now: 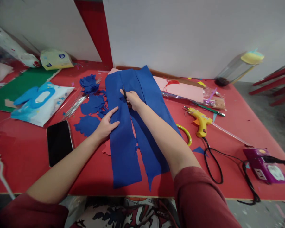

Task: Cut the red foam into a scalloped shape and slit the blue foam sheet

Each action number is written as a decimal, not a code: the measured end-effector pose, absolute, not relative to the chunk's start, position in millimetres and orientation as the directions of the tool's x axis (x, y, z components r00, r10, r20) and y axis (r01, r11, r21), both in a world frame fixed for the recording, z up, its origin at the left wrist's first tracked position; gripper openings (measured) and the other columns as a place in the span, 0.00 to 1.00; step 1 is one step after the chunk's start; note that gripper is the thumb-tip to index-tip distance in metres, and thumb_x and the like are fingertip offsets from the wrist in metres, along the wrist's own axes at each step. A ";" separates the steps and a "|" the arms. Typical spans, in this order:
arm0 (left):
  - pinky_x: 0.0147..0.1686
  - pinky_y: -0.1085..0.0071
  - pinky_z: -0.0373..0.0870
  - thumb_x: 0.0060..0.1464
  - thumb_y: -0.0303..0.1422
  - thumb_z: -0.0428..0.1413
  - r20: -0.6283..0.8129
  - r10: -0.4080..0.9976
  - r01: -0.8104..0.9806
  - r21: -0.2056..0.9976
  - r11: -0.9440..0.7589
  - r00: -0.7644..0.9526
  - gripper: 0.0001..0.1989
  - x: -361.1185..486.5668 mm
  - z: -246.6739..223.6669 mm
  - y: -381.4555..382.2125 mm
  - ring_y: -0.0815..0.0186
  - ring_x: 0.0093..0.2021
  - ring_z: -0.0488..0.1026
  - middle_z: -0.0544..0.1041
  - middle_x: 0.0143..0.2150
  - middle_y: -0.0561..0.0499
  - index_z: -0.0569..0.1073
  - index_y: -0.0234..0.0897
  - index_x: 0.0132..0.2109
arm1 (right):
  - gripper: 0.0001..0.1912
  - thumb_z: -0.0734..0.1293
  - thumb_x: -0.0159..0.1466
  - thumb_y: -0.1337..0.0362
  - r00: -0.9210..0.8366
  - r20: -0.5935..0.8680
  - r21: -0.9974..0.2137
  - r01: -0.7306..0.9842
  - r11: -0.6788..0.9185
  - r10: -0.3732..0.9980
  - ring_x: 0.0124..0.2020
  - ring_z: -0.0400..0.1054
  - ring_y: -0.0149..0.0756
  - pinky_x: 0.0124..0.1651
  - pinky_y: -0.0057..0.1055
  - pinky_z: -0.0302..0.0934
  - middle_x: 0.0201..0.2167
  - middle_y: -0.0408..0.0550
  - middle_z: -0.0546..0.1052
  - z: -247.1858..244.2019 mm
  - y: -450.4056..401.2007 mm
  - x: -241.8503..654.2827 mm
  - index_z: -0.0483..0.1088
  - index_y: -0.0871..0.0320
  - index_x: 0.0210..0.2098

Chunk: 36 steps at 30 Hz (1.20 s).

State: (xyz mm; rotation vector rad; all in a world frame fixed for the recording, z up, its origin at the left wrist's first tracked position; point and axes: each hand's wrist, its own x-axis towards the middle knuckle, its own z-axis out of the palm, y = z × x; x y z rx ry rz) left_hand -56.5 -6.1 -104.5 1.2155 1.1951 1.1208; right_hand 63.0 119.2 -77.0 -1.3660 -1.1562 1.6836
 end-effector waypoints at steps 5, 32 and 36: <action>0.61 0.54 0.55 0.44 0.31 0.57 -0.043 0.997 0.019 0.999 0.042 0.072 0.36 -56.4 -103.8 -6.6 0.54 0.62 0.58 0.59 0.63 0.39 0.56 0.30 0.61 | 0.19 0.68 0.57 0.53 -0.233 -0.400 -0.913 0.015 -0.408 0.886 0.11 0.44 0.21 0.14 0.21 0.42 0.11 0.32 0.52 -76.8 122.0 63.5 0.55 0.56 0.24; 0.62 0.53 0.53 0.45 0.30 0.57 -0.023 0.997 0.006 1.000 0.023 0.076 0.35 -56.4 -103.0 -8.6 0.54 0.63 0.56 0.57 0.65 0.43 0.58 0.34 0.61 | 0.20 0.67 0.57 0.53 -0.217 -0.377 -0.921 -0.019 -0.390 0.900 0.11 0.42 0.22 0.15 0.23 0.37 0.11 0.32 0.50 -77.5 125.6 58.4 0.53 0.55 0.22; 0.63 0.54 0.51 0.46 0.31 0.56 0.022 0.995 0.017 1.000 -0.023 0.094 0.35 -57.0 -101.7 -9.5 0.54 0.64 0.54 0.57 0.65 0.41 0.57 0.32 0.61 | 0.19 0.69 0.55 0.51 -0.219 -0.370 -0.918 -0.067 -0.392 0.903 0.11 0.44 0.23 0.15 0.24 0.39 0.12 0.33 0.52 -78.8 125.3 58.7 0.57 0.56 0.24</action>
